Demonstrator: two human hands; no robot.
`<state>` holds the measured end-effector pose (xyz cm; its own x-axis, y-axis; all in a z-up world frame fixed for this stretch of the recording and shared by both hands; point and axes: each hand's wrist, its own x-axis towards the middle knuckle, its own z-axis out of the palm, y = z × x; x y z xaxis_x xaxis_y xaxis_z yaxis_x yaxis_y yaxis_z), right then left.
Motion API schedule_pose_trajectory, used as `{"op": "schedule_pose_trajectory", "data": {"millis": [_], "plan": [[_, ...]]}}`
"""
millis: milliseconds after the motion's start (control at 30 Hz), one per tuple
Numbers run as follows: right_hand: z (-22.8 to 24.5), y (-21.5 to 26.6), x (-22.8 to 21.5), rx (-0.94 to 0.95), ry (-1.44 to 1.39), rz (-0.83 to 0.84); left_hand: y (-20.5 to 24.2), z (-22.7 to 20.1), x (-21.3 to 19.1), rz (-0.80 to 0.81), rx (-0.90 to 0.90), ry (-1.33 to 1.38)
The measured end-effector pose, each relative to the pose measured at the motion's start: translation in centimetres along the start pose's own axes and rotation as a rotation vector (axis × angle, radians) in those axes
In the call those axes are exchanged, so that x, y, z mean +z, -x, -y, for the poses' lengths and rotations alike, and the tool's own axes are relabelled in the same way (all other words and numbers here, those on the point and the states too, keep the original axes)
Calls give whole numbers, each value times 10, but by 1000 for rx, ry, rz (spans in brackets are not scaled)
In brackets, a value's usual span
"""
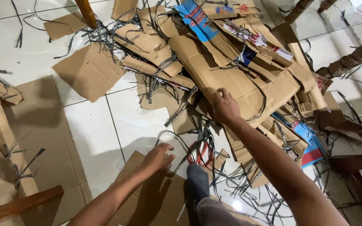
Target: Wrapping the legs of a wooden chair with cardboard and securing them with plastic ties
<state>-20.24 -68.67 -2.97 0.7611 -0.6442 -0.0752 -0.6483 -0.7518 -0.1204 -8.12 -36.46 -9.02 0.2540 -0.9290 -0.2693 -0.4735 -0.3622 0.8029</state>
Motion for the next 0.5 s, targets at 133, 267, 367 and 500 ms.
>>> {"op": "schedule_pose_trajectory", "data": {"millis": [133,267,367,500], "plan": [[2,-17,-16,57,-55,-12,12,-5,-11,66,-43,-29],[14,-35,-41,121,-78,101,17,6,-11,88,-130,-23],[9,-59,-37,146,-20,186,24,3,-20,90,-233,7],[16,-78,-63,256,111,363,21,19,-19,61,-237,26]]}}
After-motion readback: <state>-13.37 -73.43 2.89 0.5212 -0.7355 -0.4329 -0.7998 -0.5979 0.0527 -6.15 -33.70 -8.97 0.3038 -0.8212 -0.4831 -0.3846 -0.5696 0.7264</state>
